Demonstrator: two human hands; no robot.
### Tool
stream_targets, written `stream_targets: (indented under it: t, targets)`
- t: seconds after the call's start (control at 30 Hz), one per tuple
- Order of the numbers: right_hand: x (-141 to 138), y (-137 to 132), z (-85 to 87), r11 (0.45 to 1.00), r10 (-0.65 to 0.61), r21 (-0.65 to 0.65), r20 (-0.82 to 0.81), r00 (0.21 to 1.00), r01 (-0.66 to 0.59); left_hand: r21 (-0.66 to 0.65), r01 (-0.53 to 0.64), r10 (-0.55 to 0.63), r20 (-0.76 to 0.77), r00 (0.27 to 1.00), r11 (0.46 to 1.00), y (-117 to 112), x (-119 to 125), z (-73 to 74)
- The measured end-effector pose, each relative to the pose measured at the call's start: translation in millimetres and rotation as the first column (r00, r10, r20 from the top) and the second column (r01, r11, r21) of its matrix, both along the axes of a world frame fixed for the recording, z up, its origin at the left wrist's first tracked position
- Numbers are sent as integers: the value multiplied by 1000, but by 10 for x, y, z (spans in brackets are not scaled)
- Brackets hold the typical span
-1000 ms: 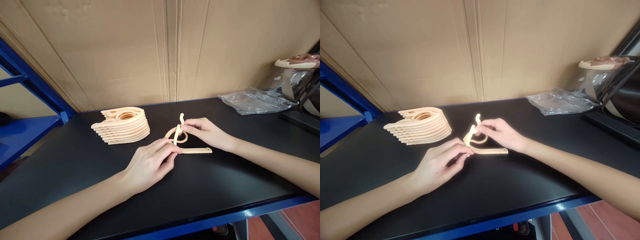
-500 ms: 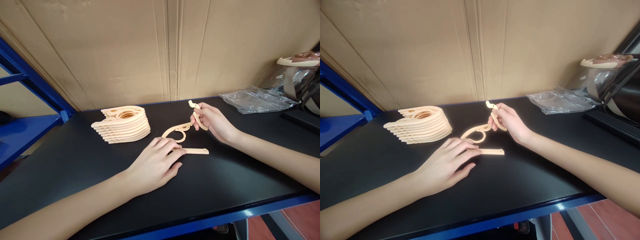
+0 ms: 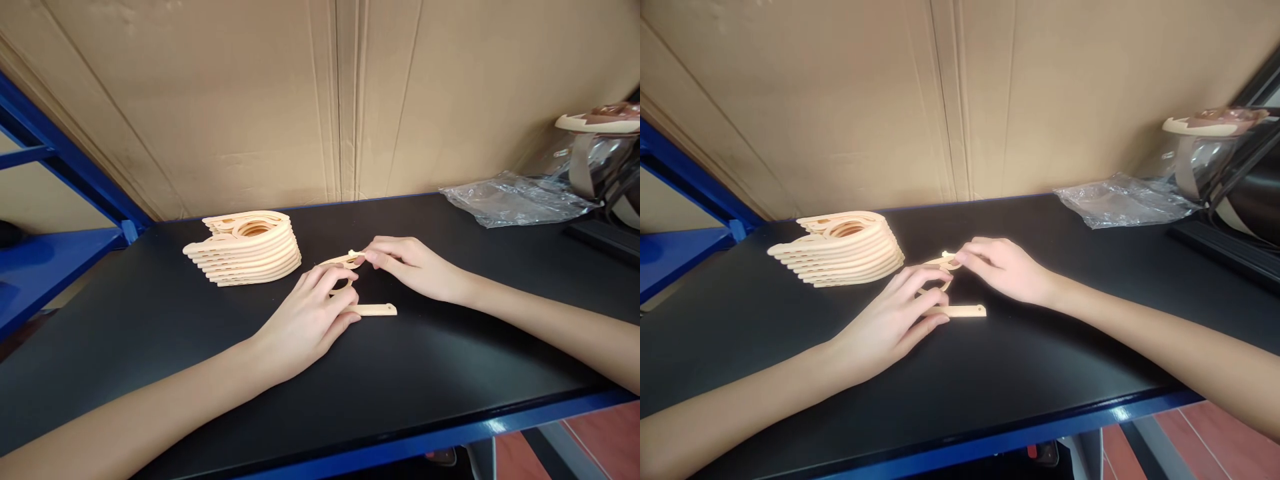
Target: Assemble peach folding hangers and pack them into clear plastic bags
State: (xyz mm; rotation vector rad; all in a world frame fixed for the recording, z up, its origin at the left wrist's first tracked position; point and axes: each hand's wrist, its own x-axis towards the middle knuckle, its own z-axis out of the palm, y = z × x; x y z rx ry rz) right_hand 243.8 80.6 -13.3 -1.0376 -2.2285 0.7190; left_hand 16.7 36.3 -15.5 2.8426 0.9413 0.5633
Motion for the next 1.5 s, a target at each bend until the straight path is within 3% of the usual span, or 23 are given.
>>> stream_targets:
  t: [0.13,0.3,0.57,0.73,1.0,1.3,1.5]
  targets:
    - [19,11,13,994,2,107,96,995,-12,-88,-60,66,68,996,994,-10,-2,2]
    - [6,-57,51,983,-54,181,159,986,24,-99,-191,201,92,975,977,-10,0,0]
    - [-13,-125,88,956,-6,287,243,970,-66,-62,-146,151,84,985,987,-18,-5,-17]
    - [26,-92,86,964,-16,261,232,973,-46,-7,-195,194,114,974,981,-22,2,4]
    - [17,-80,72,986,-55,168,207,977,19,-109,-224,241,181,953,968,-12,5,6]
    - [27,-60,47,990,46,130,89,995,-58,-177,-250,285,210,935,952,-25,12,9]
    - [17,-71,32,989,46,138,90,995,-59,-191,-204,243,211,947,960,-23,-1,14]
